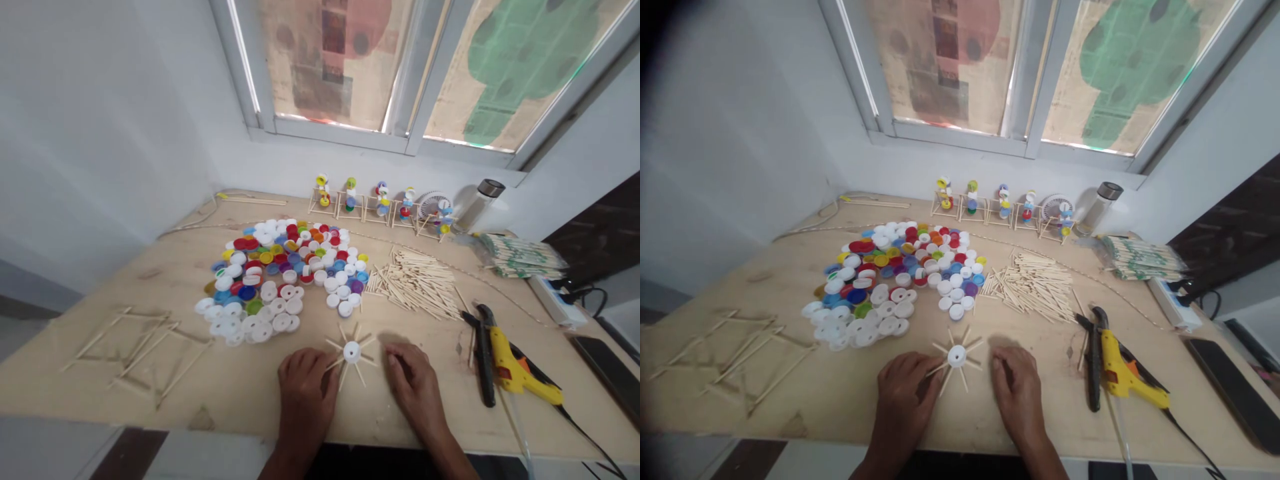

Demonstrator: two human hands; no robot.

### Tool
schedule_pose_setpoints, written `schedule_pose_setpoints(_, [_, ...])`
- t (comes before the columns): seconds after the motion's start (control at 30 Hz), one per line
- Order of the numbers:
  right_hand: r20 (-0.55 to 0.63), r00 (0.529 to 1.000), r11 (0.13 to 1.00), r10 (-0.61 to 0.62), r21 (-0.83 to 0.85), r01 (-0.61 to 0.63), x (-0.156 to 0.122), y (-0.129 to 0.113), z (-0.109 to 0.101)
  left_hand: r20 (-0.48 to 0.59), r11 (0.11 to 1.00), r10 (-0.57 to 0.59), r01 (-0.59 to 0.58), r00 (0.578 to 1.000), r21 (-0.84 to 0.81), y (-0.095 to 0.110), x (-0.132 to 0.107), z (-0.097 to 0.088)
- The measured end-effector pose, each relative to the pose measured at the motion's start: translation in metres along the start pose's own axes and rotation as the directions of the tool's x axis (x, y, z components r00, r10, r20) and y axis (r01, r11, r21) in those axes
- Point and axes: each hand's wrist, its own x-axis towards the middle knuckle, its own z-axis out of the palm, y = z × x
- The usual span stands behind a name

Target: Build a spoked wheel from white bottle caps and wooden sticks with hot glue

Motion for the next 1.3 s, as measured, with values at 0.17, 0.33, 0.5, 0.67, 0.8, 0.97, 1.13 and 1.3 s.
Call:
schedule_pose_setpoints(0.17, [-0.010,1.000,1.000,-0.028,-0.012,0.028,0.000,0.000,0.000,0.003,1.000,-0.014,0.014,1.000,-0.006,0.002,0.000,0.002])
schedule_pose_setpoints(0.33, [-0.021,0.998,0.999,-0.050,-0.014,0.050,-0.001,0.003,0.001,0.009,0.999,-0.036,0.036,0.999,-0.024,0.006,0.002,0.000])
schedule_pose_setpoints(0.5, [-0.033,0.997,0.997,-0.077,0.008,0.077,-0.001,0.007,0.003,-0.016,0.995,-0.078,0.077,0.997,-0.068,0.012,0.003,-0.002])
schedule_pose_setpoints(0.67, [-0.051,0.994,0.995,-0.095,0.027,0.097,0.000,0.007,0.003,-0.043,0.994,-0.075,0.071,0.996,-0.078,0.013,0.001,-0.003])
schedule_pose_setpoints(0.8, [-0.061,0.993,0.994,-0.100,0.025,0.102,0.000,0.006,0.003,-0.065,0.990,-0.078,0.070,0.995,-0.125,0.010,0.001,-0.004])
schedule_pose_setpoints(0.97, [-0.060,0.994,0.996,-0.089,0.006,0.090,-0.002,0.004,0.003,-0.087,0.974,-0.096,0.075,0.992,-0.216,0.005,0.001,-0.005])
schedule_pose_setpoints(1.13, [-0.047,0.996,0.997,-0.077,-0.003,0.077,-0.001,0.002,0.001,-0.094,0.952,-0.118,0.086,0.989,-0.294,0.000,0.000,-0.006])
schedule_pose_setpoints(1.3, [-0.046,0.996,0.997,-0.075,0.007,0.076,-0.001,0.000,0.000,-0.103,0.936,-0.137,0.095,0.985,-0.339,-0.001,-0.002,-0.006])
